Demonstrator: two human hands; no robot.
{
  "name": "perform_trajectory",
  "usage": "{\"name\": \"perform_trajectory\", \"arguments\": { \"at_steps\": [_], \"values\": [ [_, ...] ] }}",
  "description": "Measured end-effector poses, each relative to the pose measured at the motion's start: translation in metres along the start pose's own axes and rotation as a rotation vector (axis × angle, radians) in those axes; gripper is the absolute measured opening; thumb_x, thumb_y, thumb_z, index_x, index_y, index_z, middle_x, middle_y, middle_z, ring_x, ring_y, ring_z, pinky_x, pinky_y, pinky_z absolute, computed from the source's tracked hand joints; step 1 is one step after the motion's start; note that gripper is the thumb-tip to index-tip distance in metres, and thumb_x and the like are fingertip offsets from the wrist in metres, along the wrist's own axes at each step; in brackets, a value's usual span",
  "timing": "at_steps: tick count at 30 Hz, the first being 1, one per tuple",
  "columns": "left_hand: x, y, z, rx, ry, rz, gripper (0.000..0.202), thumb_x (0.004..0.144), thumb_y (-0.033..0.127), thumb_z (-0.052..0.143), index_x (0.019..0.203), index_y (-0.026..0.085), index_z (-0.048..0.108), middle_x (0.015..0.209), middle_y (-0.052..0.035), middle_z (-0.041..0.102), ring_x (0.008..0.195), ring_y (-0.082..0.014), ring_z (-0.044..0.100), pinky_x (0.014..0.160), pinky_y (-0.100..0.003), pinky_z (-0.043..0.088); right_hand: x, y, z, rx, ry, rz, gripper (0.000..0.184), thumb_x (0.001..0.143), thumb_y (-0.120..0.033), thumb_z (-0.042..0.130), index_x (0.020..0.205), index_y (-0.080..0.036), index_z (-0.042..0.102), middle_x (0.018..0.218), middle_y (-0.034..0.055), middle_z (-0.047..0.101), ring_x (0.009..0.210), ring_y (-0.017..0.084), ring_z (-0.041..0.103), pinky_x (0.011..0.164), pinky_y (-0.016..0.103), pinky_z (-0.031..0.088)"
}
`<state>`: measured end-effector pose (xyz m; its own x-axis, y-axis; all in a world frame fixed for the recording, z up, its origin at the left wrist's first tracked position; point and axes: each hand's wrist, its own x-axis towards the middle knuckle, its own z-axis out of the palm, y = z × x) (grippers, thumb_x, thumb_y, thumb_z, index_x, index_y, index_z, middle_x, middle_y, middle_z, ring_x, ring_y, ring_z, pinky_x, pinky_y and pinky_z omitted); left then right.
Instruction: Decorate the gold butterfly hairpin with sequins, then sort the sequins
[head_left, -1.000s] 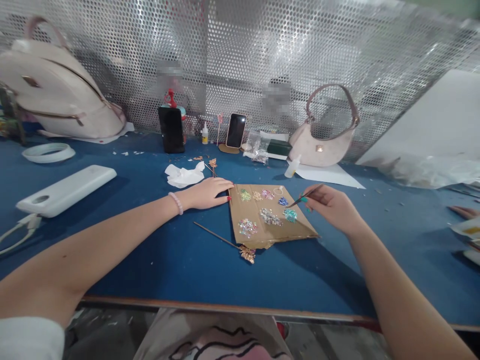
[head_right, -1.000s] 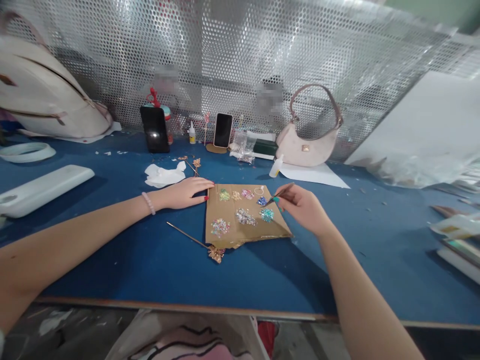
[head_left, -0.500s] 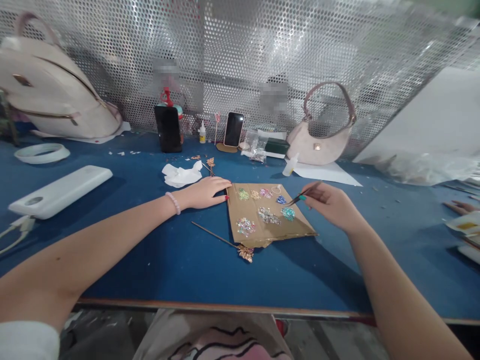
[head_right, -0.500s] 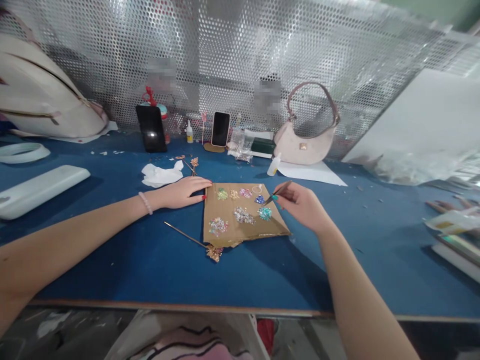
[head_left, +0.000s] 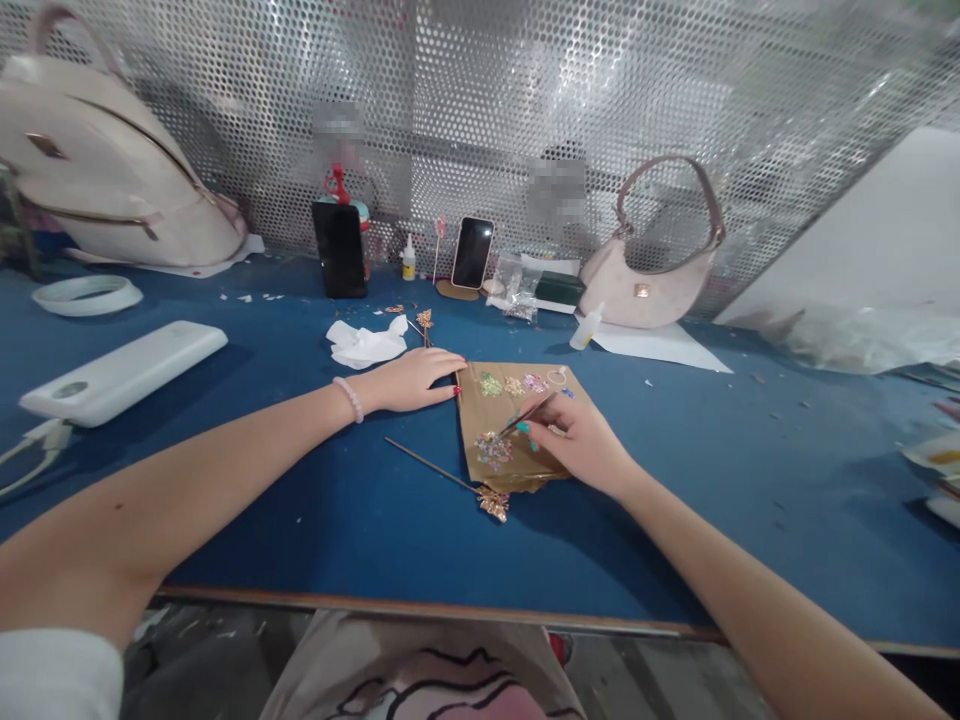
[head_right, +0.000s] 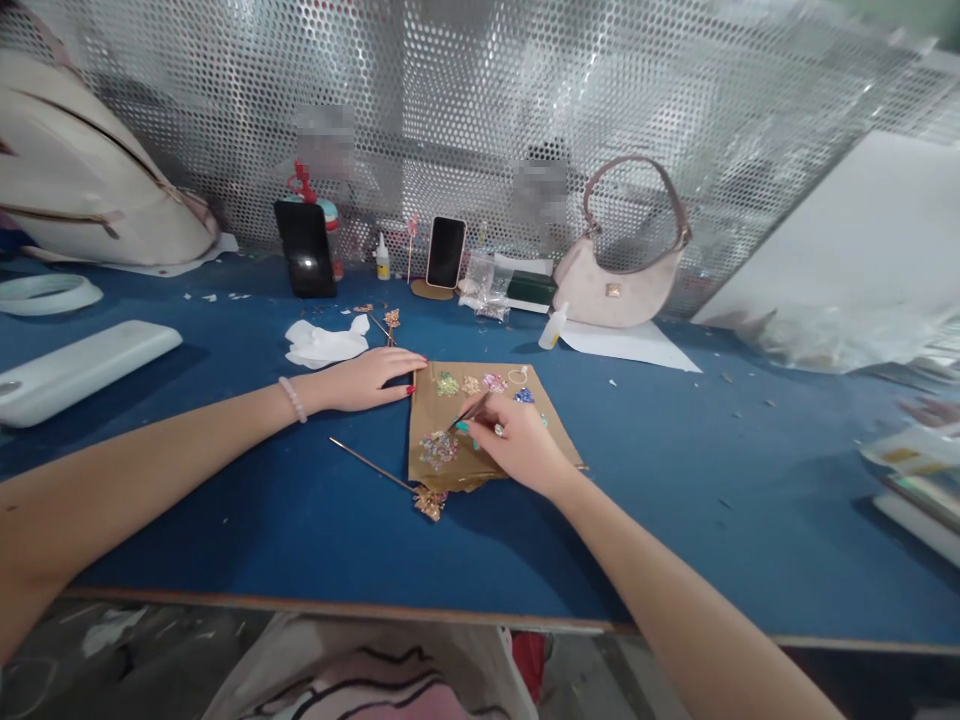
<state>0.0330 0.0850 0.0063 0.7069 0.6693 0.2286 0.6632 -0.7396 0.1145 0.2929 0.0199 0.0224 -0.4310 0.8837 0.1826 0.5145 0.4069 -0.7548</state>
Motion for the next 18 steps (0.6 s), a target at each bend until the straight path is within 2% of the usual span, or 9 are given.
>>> {"name": "perform_trajectory", "arguments": {
  "at_steps": [9, 18],
  "values": [
    [0.0003, -0.0005, 0.0011, -0.004, 0.006, 0.001, 0.047, 0.093, 0.043, 0.038, 0.13, 0.014, 0.042, 0.134, -0.0085, 0.045, 0.125, -0.0195, 0.039, 0.105, -0.033, 0.029, -0.0016, -0.0052, 0.0034, -0.01, 0.0, 0.029, 0.013, 0.077, -0.028, 0.052, 0.086, -0.02, 0.058, 0.073, 0.0018, 0.066, 0.058, 0.015, 0.061, 0.053, 0.028, 0.048],
    [0.0006, -0.0014, 0.0009, -0.01, 0.008, 0.0, 0.046, 0.094, 0.044, 0.036, 0.13, 0.017, 0.041, 0.135, -0.008, 0.045, 0.125, -0.0192, 0.039, 0.104, -0.033, 0.029, -0.0015, -0.0074, 0.0038, -0.037, -0.004, 0.015, 0.012, 0.077, -0.026, 0.052, 0.085, -0.019, 0.058, 0.072, 0.0024, 0.066, 0.06, 0.015, 0.062, 0.053, 0.027, 0.049]
  ]
}}
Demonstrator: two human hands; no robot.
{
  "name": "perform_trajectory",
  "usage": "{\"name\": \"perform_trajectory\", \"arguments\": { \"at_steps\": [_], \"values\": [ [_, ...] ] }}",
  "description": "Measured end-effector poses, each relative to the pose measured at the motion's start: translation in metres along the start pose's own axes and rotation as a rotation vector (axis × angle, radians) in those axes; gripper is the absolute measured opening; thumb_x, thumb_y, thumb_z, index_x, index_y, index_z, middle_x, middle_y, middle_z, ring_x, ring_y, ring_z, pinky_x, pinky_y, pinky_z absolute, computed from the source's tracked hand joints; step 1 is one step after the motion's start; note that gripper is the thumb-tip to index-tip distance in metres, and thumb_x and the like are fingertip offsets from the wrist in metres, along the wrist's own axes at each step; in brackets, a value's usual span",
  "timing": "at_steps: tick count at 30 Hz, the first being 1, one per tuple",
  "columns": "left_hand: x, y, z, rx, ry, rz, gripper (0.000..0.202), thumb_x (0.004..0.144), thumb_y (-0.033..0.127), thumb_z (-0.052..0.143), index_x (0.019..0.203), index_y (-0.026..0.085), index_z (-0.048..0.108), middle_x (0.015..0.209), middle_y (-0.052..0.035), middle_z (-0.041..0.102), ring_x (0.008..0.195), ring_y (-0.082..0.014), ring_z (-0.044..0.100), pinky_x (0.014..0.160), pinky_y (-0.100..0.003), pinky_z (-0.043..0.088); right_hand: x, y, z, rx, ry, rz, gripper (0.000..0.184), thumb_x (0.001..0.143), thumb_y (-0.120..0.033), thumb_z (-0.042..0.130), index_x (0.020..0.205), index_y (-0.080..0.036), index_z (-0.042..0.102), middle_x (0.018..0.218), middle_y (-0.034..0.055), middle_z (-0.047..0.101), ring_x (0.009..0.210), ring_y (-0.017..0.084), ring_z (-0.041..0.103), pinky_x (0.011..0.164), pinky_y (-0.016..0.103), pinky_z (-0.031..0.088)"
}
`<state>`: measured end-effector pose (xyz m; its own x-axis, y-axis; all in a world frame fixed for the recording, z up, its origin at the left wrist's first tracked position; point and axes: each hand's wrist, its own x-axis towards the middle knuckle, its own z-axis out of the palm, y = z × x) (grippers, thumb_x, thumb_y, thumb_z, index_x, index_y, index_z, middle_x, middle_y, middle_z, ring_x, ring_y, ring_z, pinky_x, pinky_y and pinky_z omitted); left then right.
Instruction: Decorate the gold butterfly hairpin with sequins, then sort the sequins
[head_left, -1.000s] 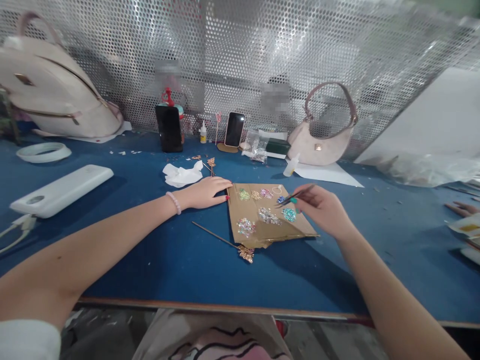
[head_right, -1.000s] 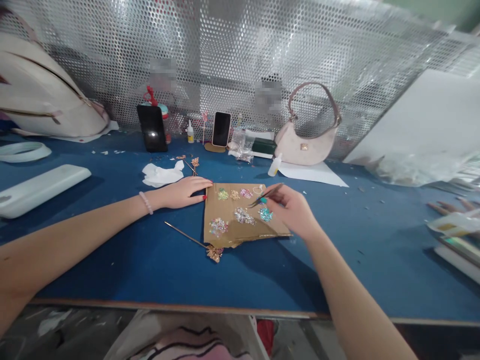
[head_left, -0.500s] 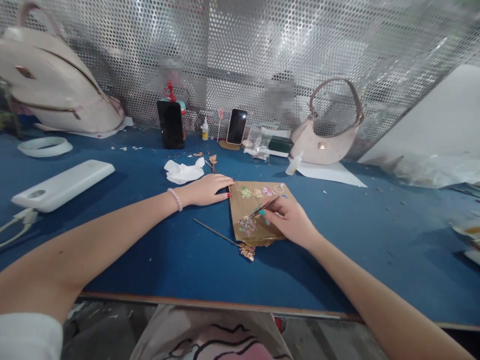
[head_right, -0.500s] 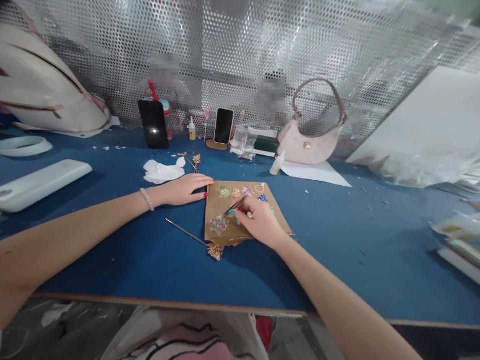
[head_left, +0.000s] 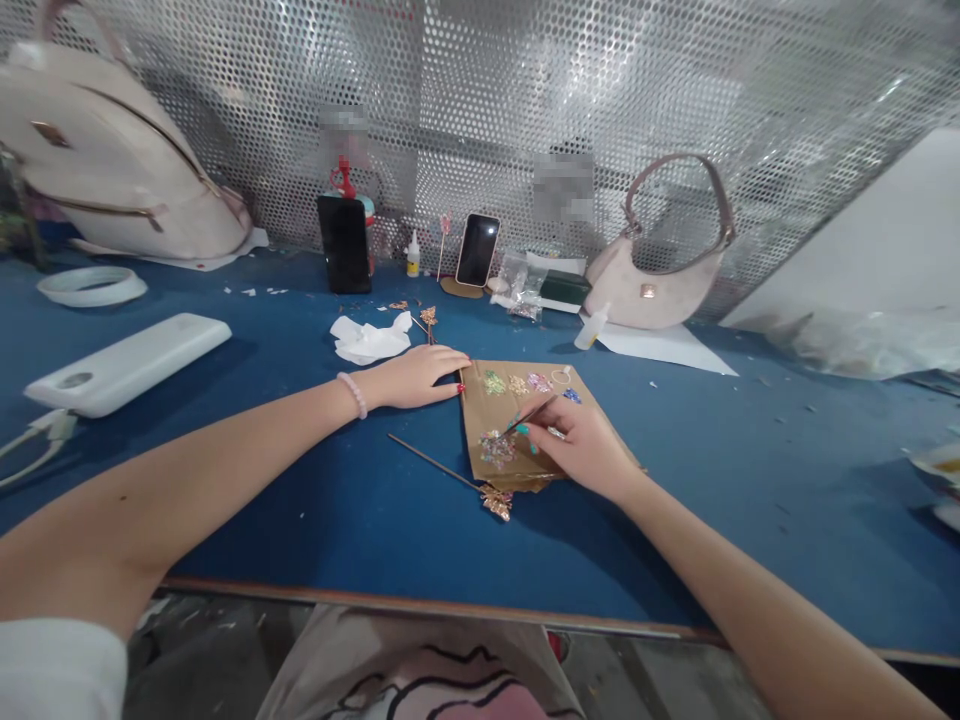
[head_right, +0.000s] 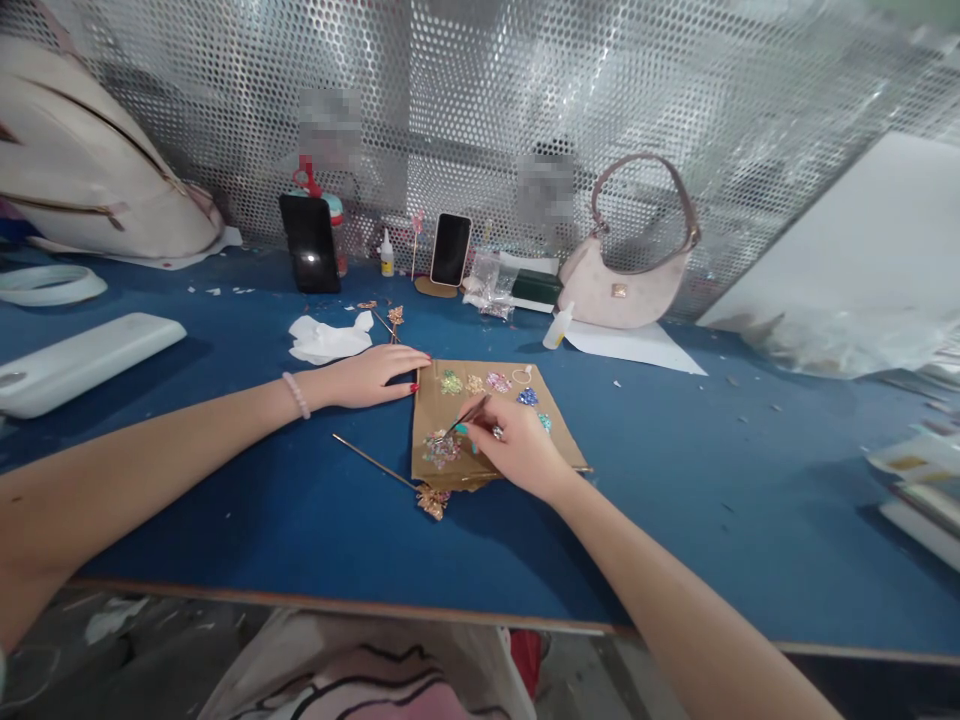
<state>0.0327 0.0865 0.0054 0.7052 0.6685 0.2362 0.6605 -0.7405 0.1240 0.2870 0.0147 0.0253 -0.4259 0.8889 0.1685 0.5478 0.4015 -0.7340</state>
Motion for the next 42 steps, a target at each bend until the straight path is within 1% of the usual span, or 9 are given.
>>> {"name": "perform_trajectory", "arguments": {
  "at_steps": [6, 12, 19, 27, 33, 37, 42],
  "values": [
    [0.0002, 0.001, -0.0004, 0.0, -0.014, -0.006, 0.046, 0.093, 0.043, 0.037, 0.13, 0.016, 0.041, 0.135, -0.0085, 0.044, 0.125, -0.0197, 0.038, 0.105, -0.034, 0.029, -0.001, -0.0012, 0.0003, 0.007, -0.007, -0.001, 0.012, 0.077, -0.027, 0.051, 0.085, -0.02, 0.057, 0.077, 0.0036, 0.067, 0.064, 0.017, 0.064, 0.053, 0.028, 0.049],
    [-0.0001, 0.0009, -0.0008, -0.009, -0.015, -0.008, 0.046, 0.093, 0.044, 0.037, 0.13, 0.017, 0.041, 0.135, -0.0081, 0.044, 0.125, -0.0197, 0.038, 0.105, -0.034, 0.028, -0.0006, 0.0009, 0.0, -0.005, 0.007, -0.035, 0.011, 0.078, -0.027, 0.051, 0.086, -0.021, 0.057, 0.074, 0.0017, 0.067, 0.066, 0.017, 0.063, 0.057, 0.029, 0.05],
    [0.0005, 0.0011, -0.0015, -0.021, -0.028, -0.021, 0.047, 0.094, 0.045, 0.035, 0.132, 0.018, 0.04, 0.137, -0.0076, 0.043, 0.126, -0.0198, 0.036, 0.105, -0.034, 0.028, -0.0008, 0.0, 0.0, -0.025, 0.01, -0.05, 0.011, 0.077, -0.027, 0.051, 0.085, -0.021, 0.057, 0.074, 0.0018, 0.067, 0.065, 0.017, 0.063, 0.057, 0.029, 0.049],
    [0.0002, 0.0005, -0.0008, -0.008, -0.026, -0.016, 0.048, 0.094, 0.044, 0.036, 0.132, 0.015, 0.04, 0.136, -0.0084, 0.043, 0.126, -0.0196, 0.036, 0.105, -0.034, 0.028, -0.0004, -0.0028, -0.0007, -0.051, 0.002, -0.054, 0.012, 0.077, -0.026, 0.051, 0.084, -0.02, 0.057, 0.071, 0.0018, 0.066, 0.062, 0.016, 0.063, 0.054, 0.028, 0.048],
    [0.0001, -0.0009, 0.0011, -0.018, -0.016, -0.01, 0.048, 0.094, 0.046, 0.036, 0.132, 0.017, 0.04, 0.136, -0.0076, 0.043, 0.126, -0.0193, 0.037, 0.105, -0.033, 0.028, -0.001, 0.0, -0.0006, -0.025, 0.017, -0.064, 0.011, 0.077, -0.027, 0.051, 0.084, -0.02, 0.057, 0.074, 0.0026, 0.066, 0.063, 0.016, 0.063, 0.056, 0.029, 0.049],
    [0.0003, -0.0013, 0.0014, -0.016, -0.009, -0.004, 0.048, 0.093, 0.046, 0.035, 0.131, 0.017, 0.041, 0.136, -0.0079, 0.044, 0.126, -0.0198, 0.037, 0.105, -0.034, 0.028, -0.0007, 0.0004, -0.0004, -0.013, 0.017, -0.053, 0.013, 0.076, -0.027, 0.051, 0.085, -0.02, 0.057, 0.071, 0.0019, 0.066, 0.063, 0.016, 0.063, 0.056, 0.029, 0.05],
    [0.0002, -0.0009, 0.0011, -0.013, -0.011, -0.003, 0.048, 0.093, 0.045, 0.036, 0.131, 0.016, 0.041, 0.135, -0.0083, 0.044, 0.125, -0.0198, 0.038, 0.105, -0.033, 0.028, -0.001, 0.0013, -0.0003, 0.006, 0.006, -0.031, 0.012, 0.077, -0.028, 0.052, 0.085, -0.02, 0.056, 0.073, 0.0022, 0.066, 0.065, 0.017, 0.063, 0.058, 0.03, 0.05]
  ]
}}
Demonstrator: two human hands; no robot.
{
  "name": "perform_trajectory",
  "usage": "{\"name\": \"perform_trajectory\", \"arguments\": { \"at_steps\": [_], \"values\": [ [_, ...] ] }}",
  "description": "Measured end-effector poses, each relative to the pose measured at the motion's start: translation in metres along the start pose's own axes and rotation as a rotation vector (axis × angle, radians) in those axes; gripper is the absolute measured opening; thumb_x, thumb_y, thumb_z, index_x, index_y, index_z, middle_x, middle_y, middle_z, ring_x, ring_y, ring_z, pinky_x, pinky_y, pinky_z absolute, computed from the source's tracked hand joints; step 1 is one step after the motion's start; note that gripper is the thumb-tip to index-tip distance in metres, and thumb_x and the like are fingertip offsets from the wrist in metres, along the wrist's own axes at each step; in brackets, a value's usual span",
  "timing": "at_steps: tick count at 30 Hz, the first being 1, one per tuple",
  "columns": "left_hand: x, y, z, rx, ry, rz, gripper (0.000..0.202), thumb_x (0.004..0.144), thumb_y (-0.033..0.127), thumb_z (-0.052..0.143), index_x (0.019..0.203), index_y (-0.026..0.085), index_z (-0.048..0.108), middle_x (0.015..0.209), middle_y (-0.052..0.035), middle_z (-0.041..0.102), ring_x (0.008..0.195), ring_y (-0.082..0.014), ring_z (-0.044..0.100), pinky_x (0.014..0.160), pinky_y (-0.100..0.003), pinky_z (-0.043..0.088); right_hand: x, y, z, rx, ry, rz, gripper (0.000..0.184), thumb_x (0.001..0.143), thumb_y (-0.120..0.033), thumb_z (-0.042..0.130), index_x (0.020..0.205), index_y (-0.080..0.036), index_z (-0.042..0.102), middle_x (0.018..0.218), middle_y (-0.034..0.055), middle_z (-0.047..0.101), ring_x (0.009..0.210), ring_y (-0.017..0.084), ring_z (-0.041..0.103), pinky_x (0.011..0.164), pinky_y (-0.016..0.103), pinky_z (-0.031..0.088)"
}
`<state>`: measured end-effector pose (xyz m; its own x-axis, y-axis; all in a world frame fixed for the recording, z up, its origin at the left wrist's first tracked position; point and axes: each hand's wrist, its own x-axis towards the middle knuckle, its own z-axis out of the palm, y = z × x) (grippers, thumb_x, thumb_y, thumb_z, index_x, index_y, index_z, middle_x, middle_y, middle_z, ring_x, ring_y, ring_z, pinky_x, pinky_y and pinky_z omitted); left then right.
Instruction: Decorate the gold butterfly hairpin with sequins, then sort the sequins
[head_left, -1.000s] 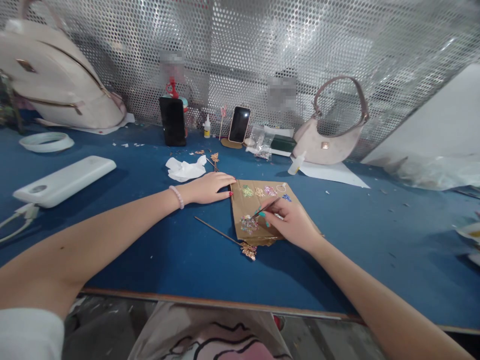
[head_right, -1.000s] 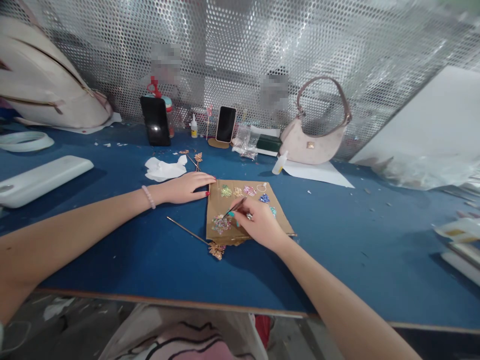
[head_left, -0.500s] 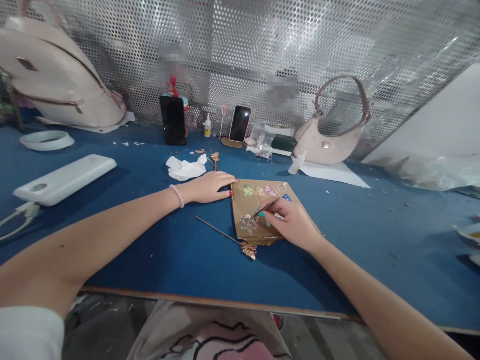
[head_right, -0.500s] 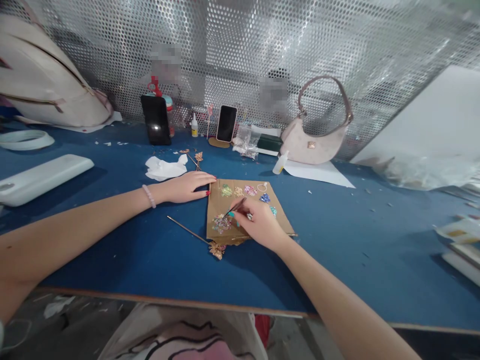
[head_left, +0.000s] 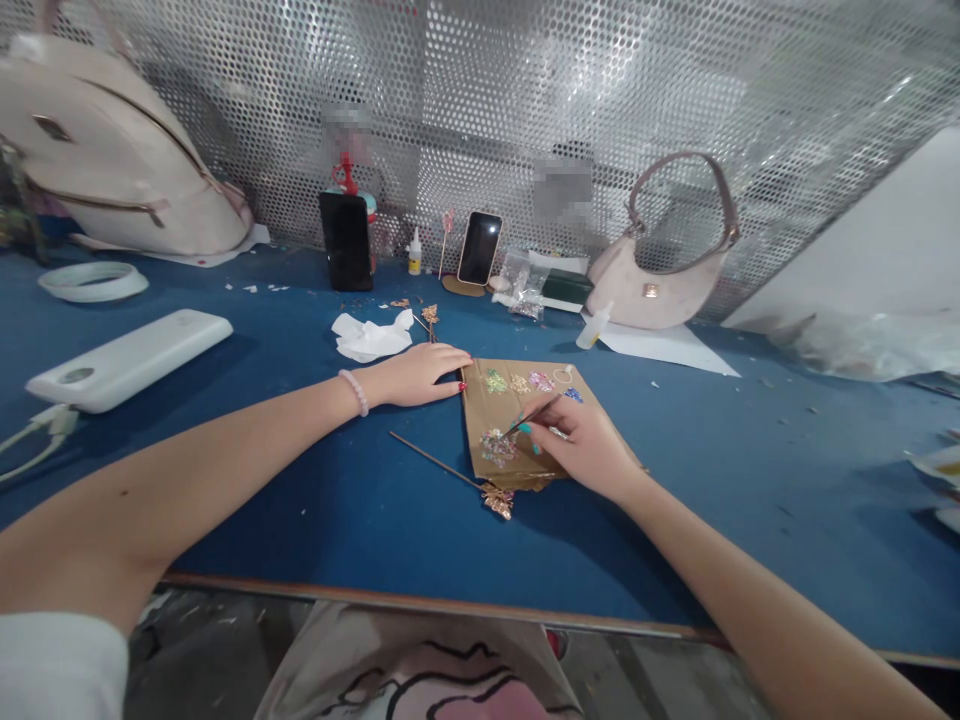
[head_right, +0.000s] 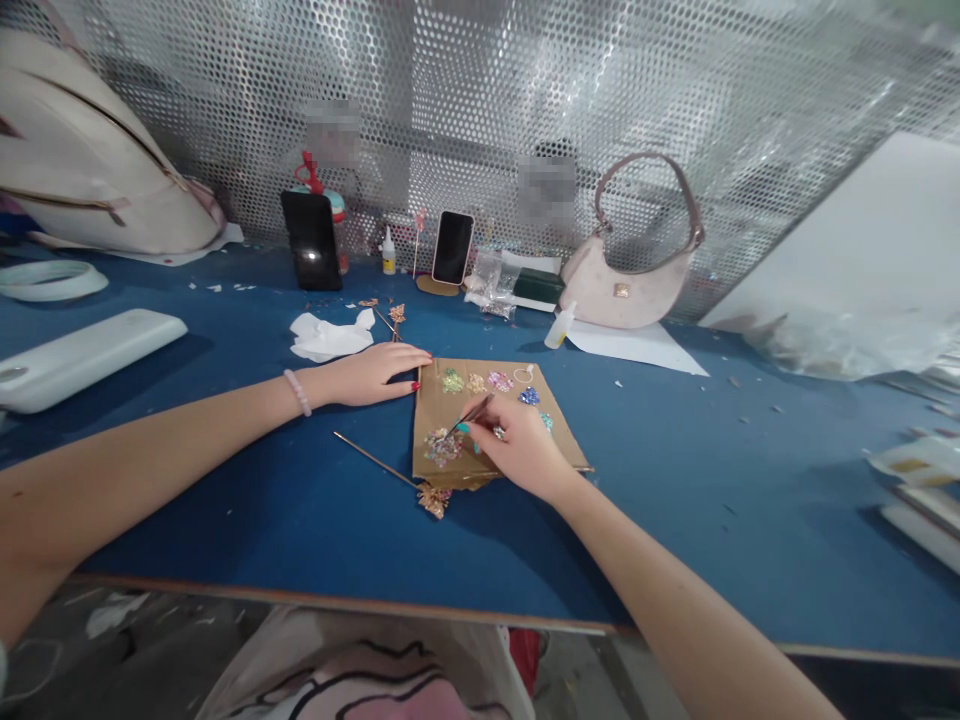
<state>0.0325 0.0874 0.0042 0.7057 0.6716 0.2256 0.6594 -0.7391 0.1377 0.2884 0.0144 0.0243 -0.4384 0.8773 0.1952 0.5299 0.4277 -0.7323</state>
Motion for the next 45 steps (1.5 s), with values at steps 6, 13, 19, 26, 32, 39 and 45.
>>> {"name": "perform_trajectory", "arguments": {
  "at_steps": [6, 13, 19, 26, 32, 39, 45],
  "values": [
    [-0.001, 0.001, -0.001, -0.003, -0.002, -0.002, 0.047, 0.093, 0.045, 0.035, 0.131, 0.017, 0.041, 0.135, -0.0076, 0.044, 0.126, -0.0196, 0.037, 0.105, -0.033, 0.028, -0.001, 0.003, -0.001, 0.041, 0.003, 0.041, 0.012, 0.078, -0.028, 0.053, 0.086, -0.02, 0.056, 0.073, 0.0024, 0.066, 0.063, 0.016, 0.062, 0.055, 0.029, 0.049],
    [0.0, 0.001, -0.002, 0.007, -0.003, -0.001, 0.046, 0.094, 0.044, 0.036, 0.131, 0.017, 0.041, 0.136, -0.0081, 0.044, 0.126, -0.0194, 0.037, 0.105, -0.034, 0.028, 0.001, 0.006, -0.014, 0.105, 0.08, 0.019, 0.016, 0.075, -0.03, 0.058, 0.085, -0.018, 0.058, 0.067, 0.0014, 0.063, 0.059, 0.014, 0.059, 0.056, 0.029, 0.049],
    [-0.001, 0.0, -0.002, 0.005, -0.015, 0.002, 0.046, 0.094, 0.045, 0.034, 0.132, 0.019, 0.039, 0.137, -0.0075, 0.042, 0.127, -0.0197, 0.036, 0.105, -0.035, 0.028, 0.005, 0.022, -0.045, 0.165, 0.18, 0.011, 0.024, 0.07, -0.037, 0.064, 0.081, -0.017, 0.057, 0.069, 0.0024, 0.062, 0.053, 0.011, 0.053, 0.053, 0.028, 0.046],
    [-0.001, -0.003, 0.0, 0.008, -0.013, 0.018, 0.047, 0.094, 0.045, 0.032, 0.133, 0.02, 0.037, 0.138, -0.0075, 0.041, 0.126, -0.0202, 0.036, 0.105, -0.035, 0.028, 0.004, 0.044, -0.082, 0.144, 0.131, 0.048, 0.024, 0.069, -0.036, 0.066, 0.08, -0.017, 0.056, 0.065, -0.0006, 0.057, 0.054, 0.011, 0.051, 0.053, 0.027, 0.044],
    [-0.001, -0.002, -0.001, 0.012, -0.011, 0.027, 0.047, 0.095, 0.045, 0.031, 0.133, 0.02, 0.038, 0.138, -0.0079, 0.041, 0.126, -0.0207, 0.037, 0.104, -0.035, 0.029, 0.002, 0.048, -0.094, 0.113, 0.108, 0.096, 0.022, 0.067, -0.035, 0.065, 0.079, -0.019, 0.056, 0.07, 0.0017, 0.059, 0.064, 0.014, 0.056, 0.055, 0.028, 0.046],
    [0.0, 0.002, -0.005, 0.017, -0.037, -0.005, 0.047, 0.094, 0.044, 0.032, 0.133, 0.018, 0.039, 0.138, -0.0074, 0.041, 0.126, -0.0202, 0.037, 0.106, -0.036, 0.028, 0.003, 0.049, -0.097, 0.075, 0.069, 0.149, 0.026, 0.064, -0.04, 0.067, 0.076, -0.02, 0.057, 0.074, 0.0042, 0.064, 0.075, 0.02, 0.062, 0.056, 0.03, 0.049],
    [0.0, 0.001, -0.004, 0.02, -0.033, -0.005, 0.048, 0.094, 0.044, 0.033, 0.133, 0.016, 0.039, 0.138, -0.0078, 0.041, 0.126, -0.0198, 0.036, 0.106, -0.035, 0.028, 0.004, 0.043, -0.085, 0.097, 0.14, 0.07, 0.026, 0.067, -0.04, 0.066, 0.079, -0.019, 0.057, 0.074, 0.0037, 0.064, 0.069, 0.018, 0.061, 0.057, 0.031, 0.049]
  ]
}}
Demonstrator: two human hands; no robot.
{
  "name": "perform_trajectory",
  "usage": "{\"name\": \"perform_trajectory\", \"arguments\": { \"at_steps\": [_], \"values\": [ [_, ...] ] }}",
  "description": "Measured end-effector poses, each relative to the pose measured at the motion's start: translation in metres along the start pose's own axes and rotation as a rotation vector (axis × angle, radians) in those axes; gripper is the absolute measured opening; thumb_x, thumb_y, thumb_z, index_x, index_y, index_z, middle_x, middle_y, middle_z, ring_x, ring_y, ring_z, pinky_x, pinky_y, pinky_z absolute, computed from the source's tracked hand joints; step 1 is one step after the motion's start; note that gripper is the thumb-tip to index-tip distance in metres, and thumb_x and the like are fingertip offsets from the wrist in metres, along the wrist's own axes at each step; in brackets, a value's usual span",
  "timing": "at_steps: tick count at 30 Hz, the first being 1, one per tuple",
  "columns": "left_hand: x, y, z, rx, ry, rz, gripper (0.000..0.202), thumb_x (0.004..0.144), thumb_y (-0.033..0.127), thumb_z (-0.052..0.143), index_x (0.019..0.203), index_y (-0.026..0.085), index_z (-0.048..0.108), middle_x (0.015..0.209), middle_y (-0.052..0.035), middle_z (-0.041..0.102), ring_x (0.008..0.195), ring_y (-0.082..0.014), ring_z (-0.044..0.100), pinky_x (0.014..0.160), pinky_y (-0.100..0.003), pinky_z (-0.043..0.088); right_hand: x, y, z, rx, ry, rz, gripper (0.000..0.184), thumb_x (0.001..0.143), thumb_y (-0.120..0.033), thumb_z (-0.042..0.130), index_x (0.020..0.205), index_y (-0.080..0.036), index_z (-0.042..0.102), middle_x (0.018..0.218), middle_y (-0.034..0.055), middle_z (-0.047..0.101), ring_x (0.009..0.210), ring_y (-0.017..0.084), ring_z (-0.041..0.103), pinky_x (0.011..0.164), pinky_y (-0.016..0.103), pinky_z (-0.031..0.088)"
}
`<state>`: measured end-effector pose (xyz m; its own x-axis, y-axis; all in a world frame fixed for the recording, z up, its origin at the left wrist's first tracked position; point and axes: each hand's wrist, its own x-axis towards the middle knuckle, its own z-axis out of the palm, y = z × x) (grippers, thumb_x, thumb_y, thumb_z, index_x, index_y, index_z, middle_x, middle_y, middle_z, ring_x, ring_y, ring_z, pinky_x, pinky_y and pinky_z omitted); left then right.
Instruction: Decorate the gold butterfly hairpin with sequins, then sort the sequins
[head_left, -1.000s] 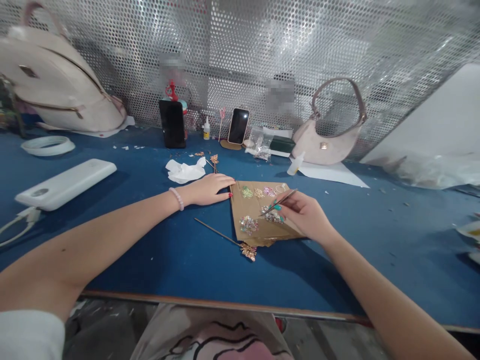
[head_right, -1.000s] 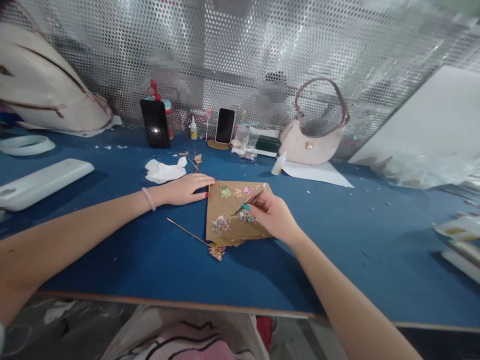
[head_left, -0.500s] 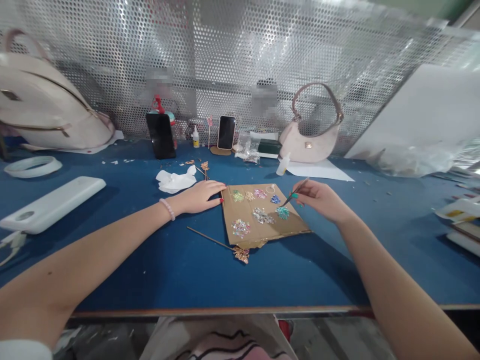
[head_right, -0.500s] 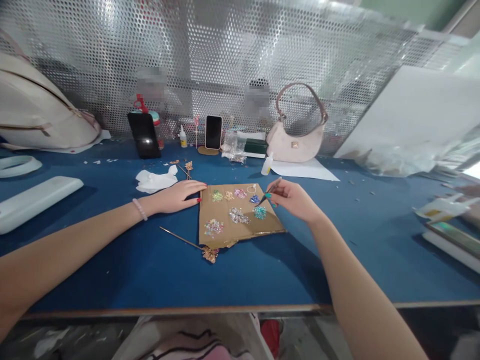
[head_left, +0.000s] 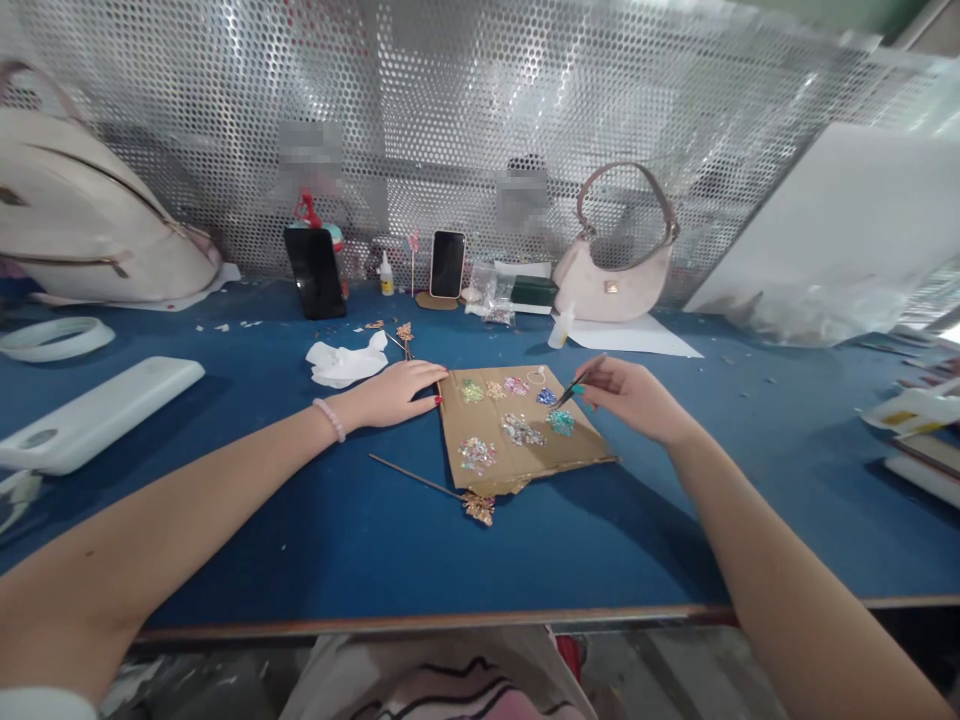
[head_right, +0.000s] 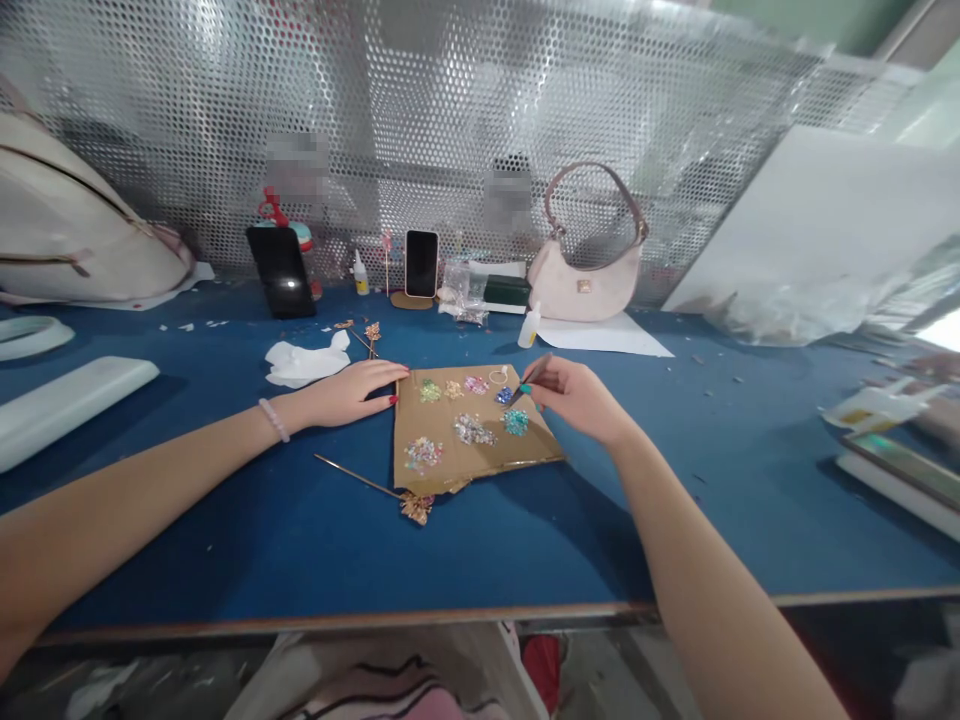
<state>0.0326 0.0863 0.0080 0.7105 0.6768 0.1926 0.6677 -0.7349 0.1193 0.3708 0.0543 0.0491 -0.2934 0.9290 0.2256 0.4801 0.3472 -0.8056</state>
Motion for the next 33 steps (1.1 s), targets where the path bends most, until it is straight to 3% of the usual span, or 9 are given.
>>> {"name": "perform_trajectory", "arguments": {
  "at_steps": [4, 10, 15, 33],
  "values": [
    [0.0, -0.002, 0.001, -0.002, 0.004, 0.007, 0.047, 0.094, 0.044, 0.033, 0.133, 0.017, 0.039, 0.138, -0.0076, 0.041, 0.126, -0.0198, 0.036, 0.106, -0.035, 0.028, -0.009, -0.02, 0.034, 0.009, -0.065, -0.082, 0.019, 0.072, -0.033, 0.06, 0.083, -0.018, 0.058, 0.079, 0.005, 0.066, 0.071, 0.017, 0.062, 0.061, 0.03, 0.049],
    [0.0, -0.003, 0.003, 0.004, 0.025, 0.033, 0.046, 0.094, 0.043, 0.034, 0.133, 0.017, 0.039, 0.137, -0.0072, 0.041, 0.126, -0.019, 0.037, 0.105, -0.033, 0.028, -0.022, -0.035, 0.074, -0.095, -0.228, -0.133, 0.01, 0.078, -0.024, 0.053, 0.085, -0.02, 0.06, 0.065, -0.0004, 0.061, 0.057, 0.013, 0.058, 0.053, 0.027, 0.046],
    [-0.001, -0.003, 0.004, 0.011, 0.038, 0.027, 0.047, 0.094, 0.044, 0.036, 0.132, 0.017, 0.04, 0.136, -0.0072, 0.043, 0.126, -0.0188, 0.037, 0.105, -0.033, 0.028, -0.023, -0.033, 0.078, -0.105, -0.212, -0.153, 0.009, 0.079, -0.024, 0.052, 0.081, -0.02, 0.06, 0.076, 0.0024, 0.064, 0.058, 0.012, 0.057, 0.053, 0.027, 0.046],
    [0.0, -0.003, 0.005, 0.003, 0.054, 0.02, 0.046, 0.094, 0.045, 0.036, 0.13, 0.018, 0.041, 0.135, -0.0079, 0.045, 0.125, -0.0194, 0.039, 0.104, -0.033, 0.029, -0.022, -0.039, 0.085, -0.098, -0.199, -0.095, 0.008, 0.077, -0.025, 0.052, 0.075, -0.019, 0.058, 0.084, 0.0035, 0.064, 0.061, 0.013, 0.059, 0.055, 0.028, 0.048]
  ]
}}
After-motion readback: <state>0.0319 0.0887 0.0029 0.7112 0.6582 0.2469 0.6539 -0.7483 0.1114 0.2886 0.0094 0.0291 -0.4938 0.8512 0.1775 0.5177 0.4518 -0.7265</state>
